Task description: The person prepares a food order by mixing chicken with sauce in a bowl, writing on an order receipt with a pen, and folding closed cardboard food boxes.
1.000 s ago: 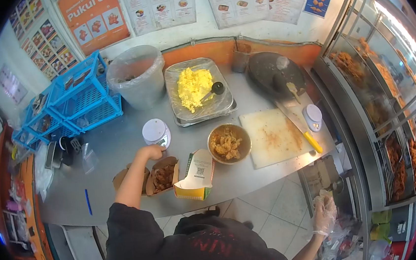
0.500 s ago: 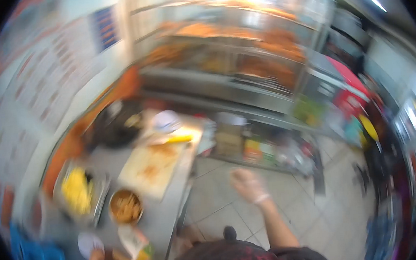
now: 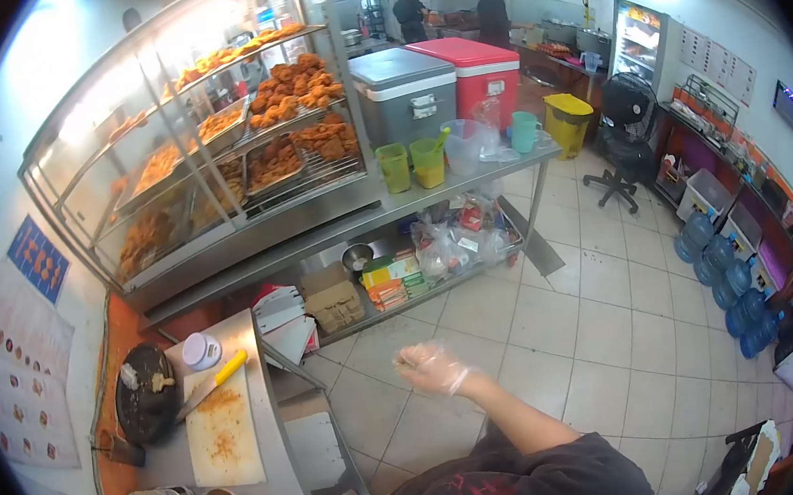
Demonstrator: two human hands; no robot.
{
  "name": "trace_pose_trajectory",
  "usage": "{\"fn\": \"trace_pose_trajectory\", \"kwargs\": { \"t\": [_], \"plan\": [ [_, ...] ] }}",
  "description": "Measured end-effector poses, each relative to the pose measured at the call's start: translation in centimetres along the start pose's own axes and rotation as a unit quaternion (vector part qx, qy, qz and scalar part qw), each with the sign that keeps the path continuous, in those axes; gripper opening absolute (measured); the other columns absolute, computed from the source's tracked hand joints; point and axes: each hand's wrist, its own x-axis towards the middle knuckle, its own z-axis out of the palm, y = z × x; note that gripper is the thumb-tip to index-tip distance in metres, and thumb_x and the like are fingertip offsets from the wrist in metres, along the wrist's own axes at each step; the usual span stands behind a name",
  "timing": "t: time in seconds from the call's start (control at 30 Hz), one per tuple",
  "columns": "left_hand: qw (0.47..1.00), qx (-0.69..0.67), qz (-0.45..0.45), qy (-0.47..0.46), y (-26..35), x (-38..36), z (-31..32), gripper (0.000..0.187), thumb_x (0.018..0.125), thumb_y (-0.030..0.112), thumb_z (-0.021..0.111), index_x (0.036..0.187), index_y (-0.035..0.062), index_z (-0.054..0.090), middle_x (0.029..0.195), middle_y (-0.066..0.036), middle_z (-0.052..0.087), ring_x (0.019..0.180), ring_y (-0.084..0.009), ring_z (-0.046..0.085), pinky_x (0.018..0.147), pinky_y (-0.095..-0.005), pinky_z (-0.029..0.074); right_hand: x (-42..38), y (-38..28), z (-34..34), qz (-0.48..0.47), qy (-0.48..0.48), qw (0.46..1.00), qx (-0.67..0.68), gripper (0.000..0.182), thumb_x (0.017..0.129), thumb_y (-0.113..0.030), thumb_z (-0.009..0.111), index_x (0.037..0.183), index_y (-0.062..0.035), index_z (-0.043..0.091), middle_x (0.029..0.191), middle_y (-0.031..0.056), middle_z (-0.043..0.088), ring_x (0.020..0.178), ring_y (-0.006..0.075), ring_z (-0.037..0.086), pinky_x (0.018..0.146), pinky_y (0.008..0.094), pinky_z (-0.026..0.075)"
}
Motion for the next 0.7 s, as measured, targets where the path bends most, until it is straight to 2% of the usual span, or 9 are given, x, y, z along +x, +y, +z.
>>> {"fn": "trace_pose_trajectory", "kwargs": {
  "t": [0.1, 0.13, 0.2, 0.27, 0.37, 0.43, 0.53, 0.57, 0.7],
  "plan": [
    [0.96, -0.212, 0.16, 0.084, 15.2, -3.3, -2.1, 0.021, 0.078, 0.011, 0.061, 0.09, -0.007, 0.059, 0.087, -0.019, 0.063, 0.076, -0.033, 0.058, 0.069, -0.0383, 0.044, -2.5, 6.0, -3.1, 0.031, 0.082, 0.996, 0.032, 0.025, 0.086, -0.031, 0.05, 0.097, -0.0093, 0.056, 0.091, 0.0173, 0.061, 0.086, 0.0382, 0.058, 0.072, 0.048, 0.046],
    [0.887, -0.35, 0.236, 0.186, 25.0, -9.1, -5.4, 0.023, 0.079, 0.014, 0.061, 0.072, -0.0067, 0.054, 0.06, -0.012, 0.055, 0.057, -0.0253, 0.049, 0.057, -0.0391, 0.038, -3.7, 8.0, -4.6, 0.056, 0.084, 0.995, 0.02, 0.026, 0.086, -0.031, 0.05, 0.098, -0.0091, 0.056, 0.093, 0.0174, 0.061, 0.086, 0.0383, 0.058, 0.072, 0.0478, 0.046],
    [0.9, -0.352, 0.254, 0.038, 37.9, -12.5, -3.7, 0.027, 0.078, 0.019, 0.065, 0.068, -0.0027, 0.052, 0.06, -0.013, 0.051, 0.06, -0.0203, 0.049, 0.057, -0.0372, 0.04, -5.5, 11.6, -8.8, 0.119, 0.074, 0.99, 0.0, 0.028, 0.085, -0.031, 0.052, 0.101, -0.0081, 0.057, 0.096, 0.0179, 0.061, 0.089, 0.0375, 0.058, 0.075, 0.046, 0.046],
    [0.89, -0.294, 0.349, -0.016, 50.1, -20.7, -4.9, 0.031, 0.076, 0.023, 0.067, 0.066, -0.0038, 0.054, 0.064, -0.02, 0.052, 0.061, -0.0302, 0.053, 0.059, -0.0415, 0.041, -8.1, 14.0, -13.5, 0.199, 0.045, 0.979, -0.01, 0.032, 0.083, -0.031, 0.056, 0.104, -0.0064, 0.058, 0.1, 0.0187, 0.061, 0.093, 0.0358, 0.059, 0.079, 0.0426, 0.047],
    [0.907, -0.207, 0.354, -0.1, 61.8, -23.6, 4.3, 0.029, 0.074, 0.027, 0.063, 0.074, -0.0026, 0.064, 0.079, -0.022, 0.063, 0.078, -0.036, 0.062, 0.07, -0.0443, 0.047, -11.9, 19.0, -18.7, 0.226, 0.07, 0.971, 0.007, 0.03, 0.085, -0.033, 0.051, 0.104, -0.0101, 0.058, 0.1, 0.0174, 0.062, 0.092, 0.036, 0.059, 0.077, 0.0438, 0.047],
    [0.924, -0.149, 0.316, -0.156, 65.5, -23.2, 12.7, 0.028, 0.076, 0.026, 0.059, 0.081, -0.0009, 0.066, 0.091, -0.022, 0.064, 0.09, -0.0359, 0.062, 0.078, -0.0428, 0.048, -13.5, 23.4, -21.7, 0.241, 0.082, 0.967, 0.013, 0.031, 0.084, -0.033, 0.052, 0.104, -0.0108, 0.059, 0.098, 0.0174, 0.063, 0.091, 0.0356, 0.06, 0.078, 0.0428, 0.048],
    [0.922, 0.054, 0.317, -0.215, 67.0, -25.5, 17.4, 0.033, 0.082, 0.026, 0.055, 0.097, -0.0015, 0.065, 0.111, -0.02, 0.06, 0.105, -0.034, 0.058, 0.086, -0.0394, 0.048, -14.3, 31.5, -26.5, 0.276, 0.091, 0.957, -0.02, 0.032, 0.083, -0.033, 0.053, 0.103, -0.0101, 0.061, 0.095, 0.0174, 0.064, 0.089, 0.0354, 0.061, 0.078, 0.0416, 0.048],
    [0.894, 0.148, 0.363, -0.219, 66.4, -21.1, 25.6, 0.029, 0.071, 0.026, 0.065, 0.09, 0.0036, 0.067, 0.089, -0.018, 0.066, 0.086, -0.0356, 0.063, 0.078, -0.0414, 0.05, -14.2, 34.7, -28.0, 0.287, 0.093, 0.953, -0.039, 0.033, 0.082, -0.033, 0.053, 0.103, -0.0096, 0.061, 0.093, 0.0174, 0.064, 0.088, 0.0355, 0.061, 0.078, 0.0412, 0.048],
    [0.679, 0.194, 0.604, -0.37, 73.4, -26.2, 28.2, 0.03, 0.073, 0.028, 0.068, 0.094, 0.0066, 0.068, 0.095, -0.013, 0.066, 0.085, -0.0302, 0.064, 0.076, -0.0379, 0.05, -15.0, 51.4, -32.0, 0.417, -0.006, 0.898, -0.137, 0.029, 0.082, -0.03, 0.05, 0.098, -0.01, 0.063, 0.091, 0.0194, 0.064, 0.086, 0.0347, 0.062, 0.076, 0.0415, 0.049]
  ]
}}
